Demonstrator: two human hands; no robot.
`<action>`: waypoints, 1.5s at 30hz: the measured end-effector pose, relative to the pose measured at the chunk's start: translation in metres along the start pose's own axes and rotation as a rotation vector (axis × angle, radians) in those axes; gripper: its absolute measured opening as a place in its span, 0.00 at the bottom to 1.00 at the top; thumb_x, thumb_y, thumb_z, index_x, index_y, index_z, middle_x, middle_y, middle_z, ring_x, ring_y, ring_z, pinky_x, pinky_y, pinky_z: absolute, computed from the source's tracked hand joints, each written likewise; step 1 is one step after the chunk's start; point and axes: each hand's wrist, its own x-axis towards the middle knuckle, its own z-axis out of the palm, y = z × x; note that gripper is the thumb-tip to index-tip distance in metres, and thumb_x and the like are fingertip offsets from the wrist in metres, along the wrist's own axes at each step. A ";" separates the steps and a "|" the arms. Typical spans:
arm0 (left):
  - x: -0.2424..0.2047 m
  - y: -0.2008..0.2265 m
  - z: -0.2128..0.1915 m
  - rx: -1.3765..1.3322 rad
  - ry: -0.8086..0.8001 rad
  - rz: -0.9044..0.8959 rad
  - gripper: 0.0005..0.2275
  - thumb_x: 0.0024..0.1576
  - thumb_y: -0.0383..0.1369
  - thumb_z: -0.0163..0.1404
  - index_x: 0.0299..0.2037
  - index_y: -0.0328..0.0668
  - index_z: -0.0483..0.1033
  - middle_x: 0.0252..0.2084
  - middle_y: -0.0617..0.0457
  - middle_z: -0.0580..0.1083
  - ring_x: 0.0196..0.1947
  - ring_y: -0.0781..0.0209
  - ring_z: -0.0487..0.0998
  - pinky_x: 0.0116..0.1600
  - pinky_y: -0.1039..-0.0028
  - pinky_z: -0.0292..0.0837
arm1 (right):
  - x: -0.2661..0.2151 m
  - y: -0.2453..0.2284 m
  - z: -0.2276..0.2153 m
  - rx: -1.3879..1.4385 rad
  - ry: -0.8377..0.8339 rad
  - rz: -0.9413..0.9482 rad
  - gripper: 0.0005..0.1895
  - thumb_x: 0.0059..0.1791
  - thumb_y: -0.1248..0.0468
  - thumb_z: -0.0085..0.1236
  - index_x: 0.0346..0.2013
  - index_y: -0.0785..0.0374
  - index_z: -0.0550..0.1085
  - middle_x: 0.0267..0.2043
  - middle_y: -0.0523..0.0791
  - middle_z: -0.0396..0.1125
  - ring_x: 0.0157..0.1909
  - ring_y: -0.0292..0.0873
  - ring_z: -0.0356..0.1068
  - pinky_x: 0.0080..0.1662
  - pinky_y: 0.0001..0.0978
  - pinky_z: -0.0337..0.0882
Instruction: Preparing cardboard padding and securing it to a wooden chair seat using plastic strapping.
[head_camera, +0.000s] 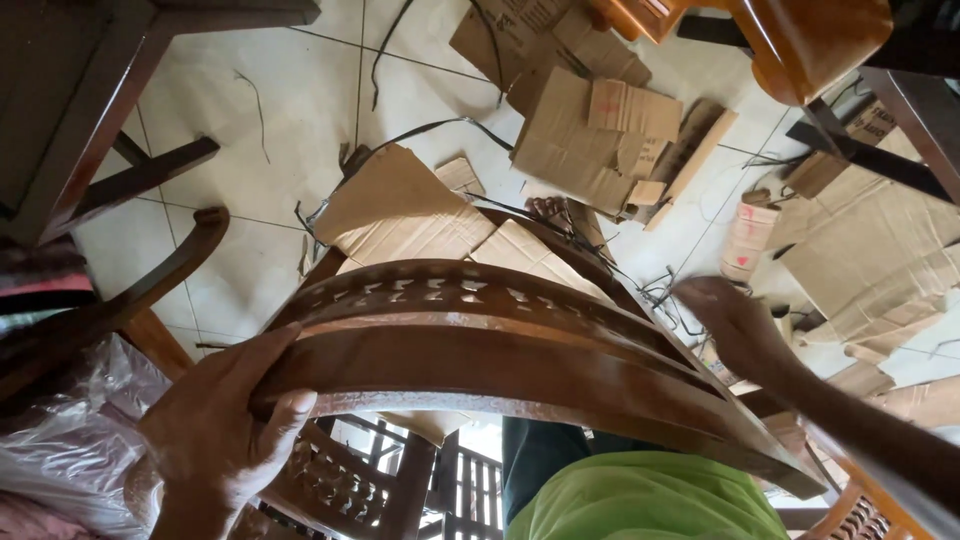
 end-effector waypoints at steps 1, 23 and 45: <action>-0.002 -0.001 0.000 0.029 -0.027 -0.030 0.27 0.60 0.55 0.37 0.52 0.48 0.85 0.41 0.49 0.82 0.37 0.52 0.83 0.37 0.66 0.76 | 0.037 -0.003 0.007 -0.213 -0.002 -0.004 0.30 0.54 0.41 0.37 0.56 0.57 0.73 0.58 0.45 0.74 0.57 0.53 0.75 0.52 0.50 0.74; 0.029 0.024 -0.017 -0.079 -0.070 -0.204 0.30 0.52 0.61 0.41 0.50 0.50 0.82 0.47 0.55 0.82 0.45 0.55 0.83 0.45 0.68 0.75 | 0.393 0.060 0.227 -0.623 -0.707 -0.453 0.06 0.52 0.64 0.43 0.38 0.59 0.69 0.42 0.48 0.68 0.42 0.44 0.67 0.47 0.39 0.67; 0.031 0.019 -0.009 -0.045 0.088 -0.056 0.32 0.58 0.62 0.35 0.45 0.42 0.83 0.36 0.51 0.82 0.34 0.55 0.83 0.36 0.68 0.77 | 0.304 -0.284 0.269 -0.536 -0.103 -0.648 0.09 0.51 0.57 0.50 0.34 0.51 0.78 0.36 0.44 0.74 0.45 0.52 0.69 0.54 0.55 0.57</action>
